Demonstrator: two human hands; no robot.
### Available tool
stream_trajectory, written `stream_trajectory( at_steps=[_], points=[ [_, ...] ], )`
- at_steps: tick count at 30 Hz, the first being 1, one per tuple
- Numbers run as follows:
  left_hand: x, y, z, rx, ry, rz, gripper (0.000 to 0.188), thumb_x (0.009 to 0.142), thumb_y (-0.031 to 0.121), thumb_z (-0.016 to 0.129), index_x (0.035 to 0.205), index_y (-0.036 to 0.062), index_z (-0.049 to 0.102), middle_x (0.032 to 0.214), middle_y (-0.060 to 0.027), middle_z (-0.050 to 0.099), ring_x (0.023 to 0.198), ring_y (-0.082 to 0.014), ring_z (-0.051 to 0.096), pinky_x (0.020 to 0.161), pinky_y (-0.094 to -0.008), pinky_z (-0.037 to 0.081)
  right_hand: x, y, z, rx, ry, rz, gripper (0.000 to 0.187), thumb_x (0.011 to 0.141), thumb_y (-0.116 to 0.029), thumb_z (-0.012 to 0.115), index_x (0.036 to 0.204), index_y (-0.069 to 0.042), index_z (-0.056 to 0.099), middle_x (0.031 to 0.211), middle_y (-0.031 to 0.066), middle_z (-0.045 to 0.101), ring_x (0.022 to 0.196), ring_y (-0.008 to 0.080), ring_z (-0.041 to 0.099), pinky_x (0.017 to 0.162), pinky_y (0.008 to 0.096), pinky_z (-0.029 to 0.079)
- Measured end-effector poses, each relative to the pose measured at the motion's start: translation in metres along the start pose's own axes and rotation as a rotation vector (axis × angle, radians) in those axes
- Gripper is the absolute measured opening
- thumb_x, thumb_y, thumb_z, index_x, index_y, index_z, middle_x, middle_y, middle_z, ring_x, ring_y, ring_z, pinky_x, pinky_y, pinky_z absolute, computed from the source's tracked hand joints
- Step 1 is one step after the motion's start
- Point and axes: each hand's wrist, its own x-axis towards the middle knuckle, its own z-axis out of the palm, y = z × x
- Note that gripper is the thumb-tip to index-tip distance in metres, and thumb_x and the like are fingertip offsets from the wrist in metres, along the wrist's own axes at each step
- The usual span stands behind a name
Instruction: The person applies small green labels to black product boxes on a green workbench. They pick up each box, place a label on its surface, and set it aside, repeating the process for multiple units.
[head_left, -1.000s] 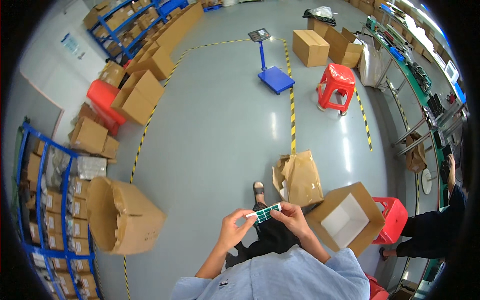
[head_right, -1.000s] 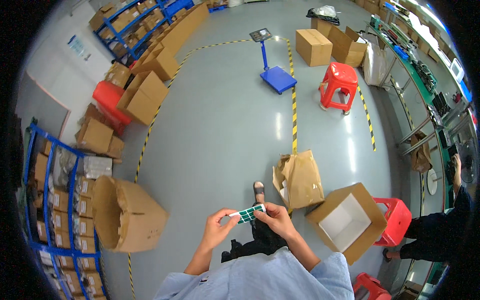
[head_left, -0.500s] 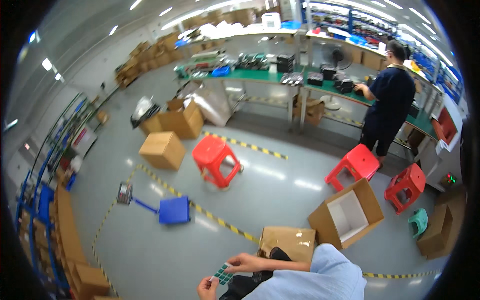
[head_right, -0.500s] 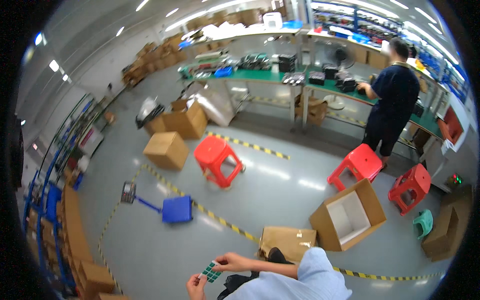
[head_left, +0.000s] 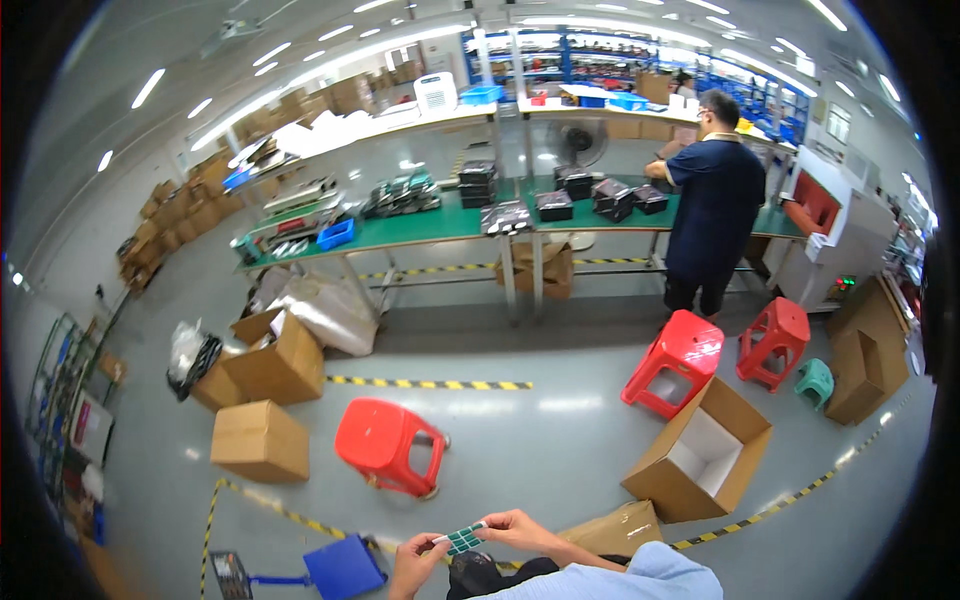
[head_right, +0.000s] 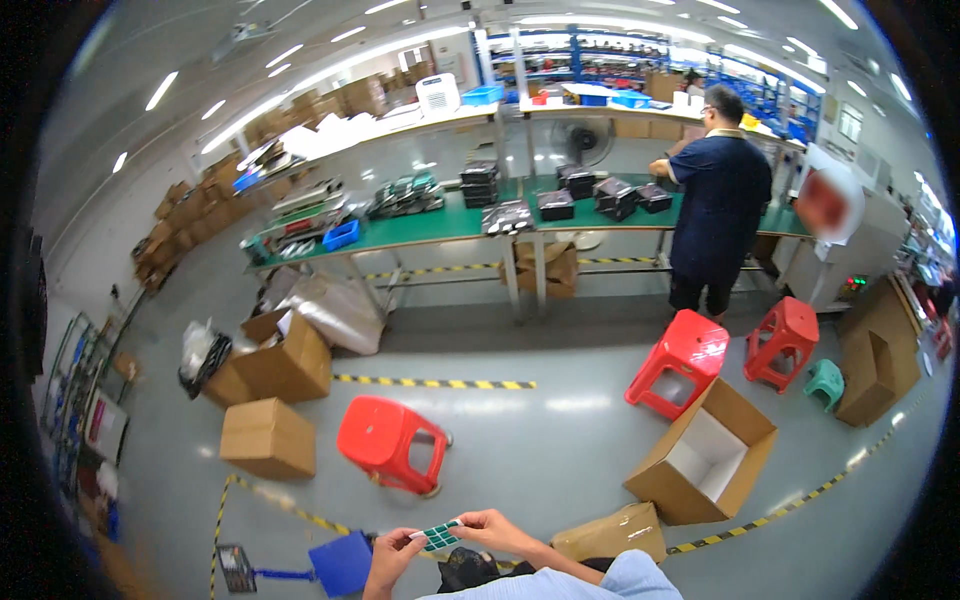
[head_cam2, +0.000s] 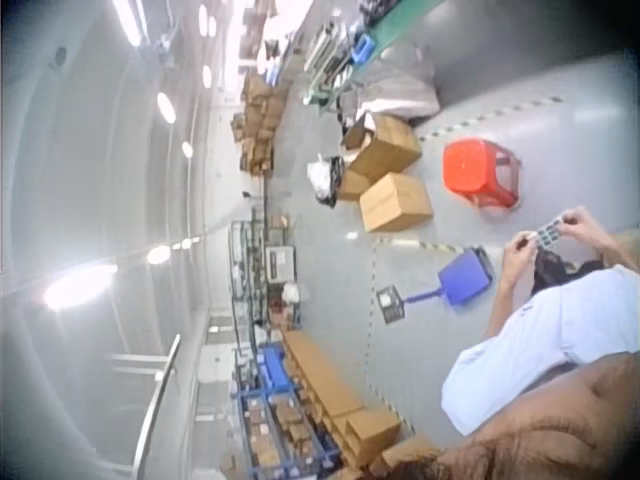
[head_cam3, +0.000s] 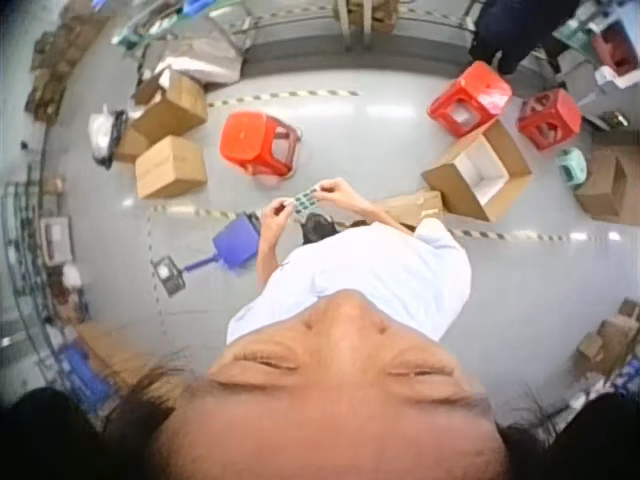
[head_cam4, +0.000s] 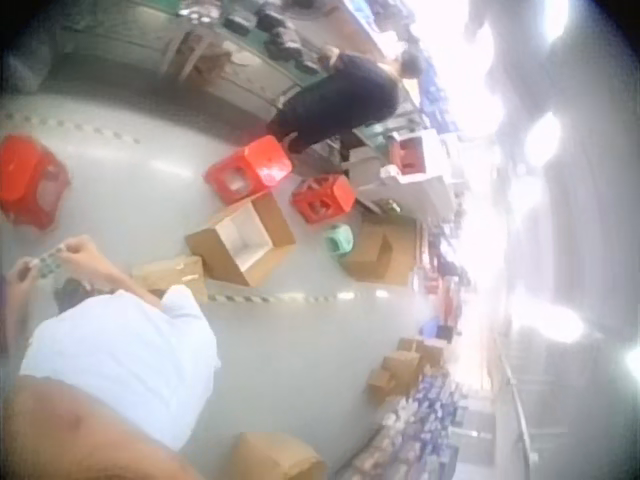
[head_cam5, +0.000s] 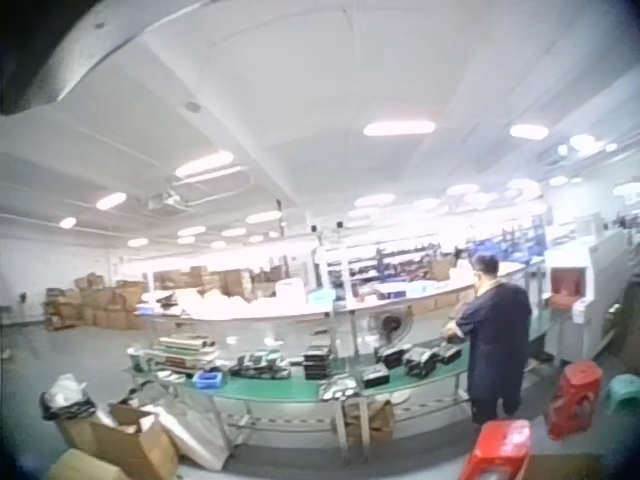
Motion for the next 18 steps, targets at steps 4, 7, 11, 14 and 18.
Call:
stream_trajectory(
  at_steps=[4, 7, 11, 14, 18],
  points=[
    [0.112, 0.048, 0.004, 0.184, -0.326, 0.106, 0.023, 0.081, 0.017, 0.064, 0.095, -0.001, 0.064, 0.082, -0.0045, 0.065, 0.077, -0.0093, 0.059, 0.07, -0.0237, 0.047, 0.035, -0.03, -0.038, -0.056, 0.358, -0.012, 0.02, 0.086, -0.019, 0.059, 0.095, -0.003, 0.066, 0.084, -0.0041, 0.062, 0.08, 0.0039, 0.052, 0.071, 0.02, 0.041],
    [0.188, 0.081, 0.037, 0.281, -0.529, 0.177, 0.024, 0.082, 0.02, 0.063, 0.095, -0.0004, 0.064, 0.083, -0.0055, 0.066, 0.079, -0.0112, 0.06, 0.071, -0.0256, 0.047, 0.05, -0.041, -0.083, -0.035, 0.573, -0.078, 0.018, 0.085, -0.016, 0.06, 0.096, -0.002, 0.065, 0.085, -0.0031, 0.062, 0.08, 0.0045, 0.052, 0.071, 0.0194, 0.041],
    [0.283, 0.114, 0.088, 0.364, -0.638, 0.224, 0.025, 0.082, 0.022, 0.062, 0.096, 0.0007, 0.064, 0.084, -0.0077, 0.066, 0.079, -0.0139, 0.062, 0.072, -0.0277, 0.048, 0.08, -0.059, -0.157, 0.099, 0.728, -0.097, 0.018, 0.085, -0.014, 0.061, 0.096, 0.0, 0.064, 0.086, -0.0008, 0.062, 0.081, 0.0058, 0.053, 0.074, 0.0201, 0.043],
    [0.351, 0.128, 0.122, 0.314, -0.646, 0.215, 0.025, 0.082, 0.021, 0.063, 0.096, 0.0002, 0.064, 0.084, -0.007, 0.066, 0.08, -0.0126, 0.061, 0.072, -0.0268, 0.047, 0.113, -0.092, -0.218, 0.132, 0.736, -0.073, 0.019, 0.084, -0.015, 0.062, 0.096, 0.0, 0.064, 0.086, -0.0005, 0.062, 0.08, 0.0062, 0.054, 0.073, 0.0211, 0.043],
    [0.441, 0.138, 0.146, 0.079, -0.596, 0.027, 0.025, 0.083, 0.02, 0.063, 0.097, -0.001, 0.063, 0.085, -0.0056, 0.065, 0.081, -0.0109, 0.06, 0.073, -0.0255, 0.047, 0.168, -0.131, -0.302, -0.062, 0.674, -0.107, 0.021, 0.084, -0.017, 0.062, 0.096, -0.001, 0.065, 0.085, 0.0, 0.063, 0.079, 0.0063, 0.053, 0.071, 0.0217, 0.044]
  ],
)
